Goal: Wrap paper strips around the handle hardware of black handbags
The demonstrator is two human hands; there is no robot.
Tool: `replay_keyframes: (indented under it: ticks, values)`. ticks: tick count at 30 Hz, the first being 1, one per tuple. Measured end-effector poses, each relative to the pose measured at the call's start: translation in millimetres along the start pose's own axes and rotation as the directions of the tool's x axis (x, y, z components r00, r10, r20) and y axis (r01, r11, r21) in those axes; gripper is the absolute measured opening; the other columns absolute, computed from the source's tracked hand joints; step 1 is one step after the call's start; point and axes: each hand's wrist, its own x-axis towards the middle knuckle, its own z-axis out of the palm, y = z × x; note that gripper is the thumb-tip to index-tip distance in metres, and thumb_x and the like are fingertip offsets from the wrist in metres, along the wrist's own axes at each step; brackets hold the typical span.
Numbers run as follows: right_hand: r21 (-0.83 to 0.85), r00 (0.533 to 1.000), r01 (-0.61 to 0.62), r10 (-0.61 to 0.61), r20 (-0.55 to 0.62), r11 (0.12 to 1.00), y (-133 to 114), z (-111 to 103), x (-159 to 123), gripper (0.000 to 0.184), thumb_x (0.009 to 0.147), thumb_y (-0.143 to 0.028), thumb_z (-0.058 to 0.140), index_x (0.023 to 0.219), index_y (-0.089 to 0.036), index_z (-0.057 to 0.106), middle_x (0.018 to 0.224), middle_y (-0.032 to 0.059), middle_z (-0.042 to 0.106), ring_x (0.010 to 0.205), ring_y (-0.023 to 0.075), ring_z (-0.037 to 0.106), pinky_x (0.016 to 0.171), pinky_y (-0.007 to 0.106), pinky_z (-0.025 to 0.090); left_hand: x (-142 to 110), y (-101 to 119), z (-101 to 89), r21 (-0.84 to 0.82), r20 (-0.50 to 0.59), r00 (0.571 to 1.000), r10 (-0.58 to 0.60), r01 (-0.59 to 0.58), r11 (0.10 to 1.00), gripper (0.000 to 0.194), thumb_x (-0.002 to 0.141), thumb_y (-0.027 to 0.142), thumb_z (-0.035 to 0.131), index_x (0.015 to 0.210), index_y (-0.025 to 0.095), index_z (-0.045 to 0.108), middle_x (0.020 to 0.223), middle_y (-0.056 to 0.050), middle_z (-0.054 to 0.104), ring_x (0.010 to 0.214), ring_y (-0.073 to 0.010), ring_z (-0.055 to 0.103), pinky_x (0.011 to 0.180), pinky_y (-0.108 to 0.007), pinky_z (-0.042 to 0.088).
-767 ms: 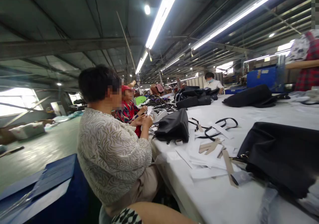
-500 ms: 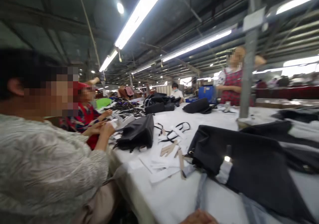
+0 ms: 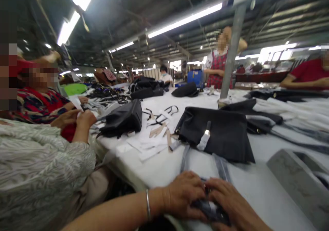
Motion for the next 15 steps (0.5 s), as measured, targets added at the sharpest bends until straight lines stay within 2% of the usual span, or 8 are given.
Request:
replay_keyframes:
  ticks: [3,7,11,15]
  values:
    - [0.049,0.994,-0.063,0.059,0.09,0.997,-0.5,-1.8,-5.7,0.045,0.075,-0.042,0.069,0.116,-0.024,0.065,0.137,0.0115,0.053,0.13,0.0336,0.044,0.109,0.054,0.034,-5.2,10.3,-16.8,-0.042,-0.029,0.999,-0.017,0.016,0.999,0.039,0.082,0.052,0.065,0.099,0.017,0.062,0.107,-0.008,0.062,0.103,-0.0213,0.054,0.098,-0.036,0.041]
    - [0.019,0.985,-0.136,0.133,0.109,0.99,1.5,-4.9,-6.8,0.051,0.073,-0.049,0.074,0.12,-0.031,0.064,0.143,0.0065,0.049,0.135,0.035,0.037,0.112,0.059,0.023,-4.9,11.8,-23.1,-0.057,-0.024,0.998,-0.053,0.051,0.997,0.035,0.083,0.046,0.063,0.101,0.016,0.062,0.11,-0.01,0.06,0.108,-0.0242,0.051,0.101,-0.039,0.038]
    - [0.002,0.98,-0.171,0.17,0.099,0.985,-3.1,-5.8,-6.3,0.04,0.073,-0.04,0.074,0.11,-0.031,0.067,0.14,0.0043,0.051,0.133,0.0339,0.039,0.112,0.057,0.023,-4.8,14.8,-22.5,-0.082,-0.036,0.998,-0.042,0.039,0.996,0.033,0.083,0.045,0.063,0.098,0.016,0.061,0.107,-0.009,0.061,0.106,-0.0236,0.052,0.102,-0.039,0.038]
    - [0.015,0.981,-0.178,0.176,0.086,0.984,-7.2,-4.7,-5.4,0.037,0.073,-0.034,0.072,0.108,-0.027,0.066,0.14,0.0064,0.051,0.131,0.0323,0.041,0.112,0.057,0.022,-4.1,14.8,-24.2,-0.128,-0.071,0.997,-0.019,0.01,0.992,0.033,0.081,0.044,0.064,0.098,0.016,0.062,0.106,-0.009,0.062,0.105,-0.0222,0.053,0.102,-0.038,0.038]
